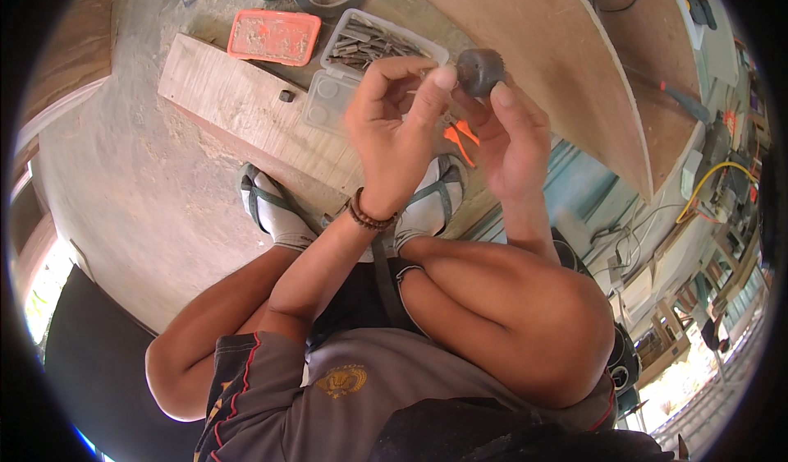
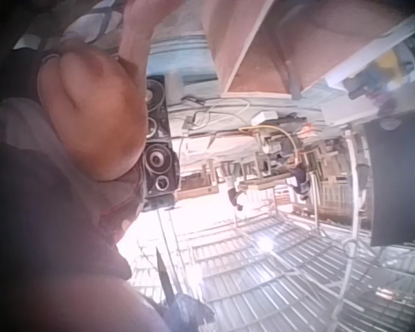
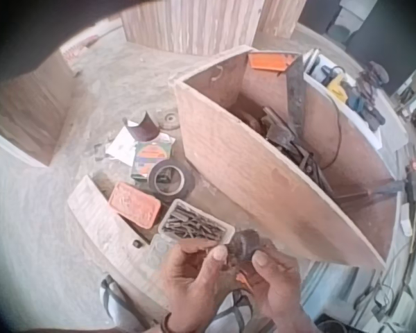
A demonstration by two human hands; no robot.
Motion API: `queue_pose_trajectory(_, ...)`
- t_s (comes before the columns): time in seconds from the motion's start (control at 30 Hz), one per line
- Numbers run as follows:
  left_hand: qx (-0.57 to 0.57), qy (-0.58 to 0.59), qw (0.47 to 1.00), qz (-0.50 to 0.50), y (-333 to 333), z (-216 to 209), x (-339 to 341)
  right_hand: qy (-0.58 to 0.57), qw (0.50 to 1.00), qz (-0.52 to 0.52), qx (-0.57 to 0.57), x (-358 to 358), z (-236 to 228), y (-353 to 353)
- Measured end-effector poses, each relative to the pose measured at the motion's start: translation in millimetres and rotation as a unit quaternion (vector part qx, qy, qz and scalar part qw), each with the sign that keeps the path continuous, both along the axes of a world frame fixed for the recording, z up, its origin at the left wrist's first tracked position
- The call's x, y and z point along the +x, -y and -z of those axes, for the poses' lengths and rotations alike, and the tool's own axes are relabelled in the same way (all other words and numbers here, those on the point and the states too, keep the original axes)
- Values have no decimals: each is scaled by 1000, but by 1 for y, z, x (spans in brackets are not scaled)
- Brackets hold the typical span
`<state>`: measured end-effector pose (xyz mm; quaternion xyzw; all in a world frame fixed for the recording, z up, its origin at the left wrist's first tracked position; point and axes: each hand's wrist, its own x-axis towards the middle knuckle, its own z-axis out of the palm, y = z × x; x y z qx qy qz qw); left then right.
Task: The person walks through a workshop, then sits on the floor to work with small hardware. They use pliers to cut a metal pin, insert it into a circular metal piece, and then pick up and examine a drill bit from a container of screws.
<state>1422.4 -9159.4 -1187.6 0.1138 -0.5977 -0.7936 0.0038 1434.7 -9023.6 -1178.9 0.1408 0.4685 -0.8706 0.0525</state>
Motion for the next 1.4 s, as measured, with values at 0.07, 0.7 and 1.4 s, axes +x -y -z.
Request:
queue_pose_trajectory(0.07, 78, 76, 994, -10, -4, -2, 0, 8, 993, 12, 116, 1, -2, -1)
queue_pose_trajectory(0.7, 189, 263, 937, 129, -11, 28, 36, -101, 833, -180, 513, 27, 20, -36)
queue_pose_trajectory(1.4, -28, 245, 968, -53, 58, 70, 34, 10, 763, -125, 635, 16, 132, -58)
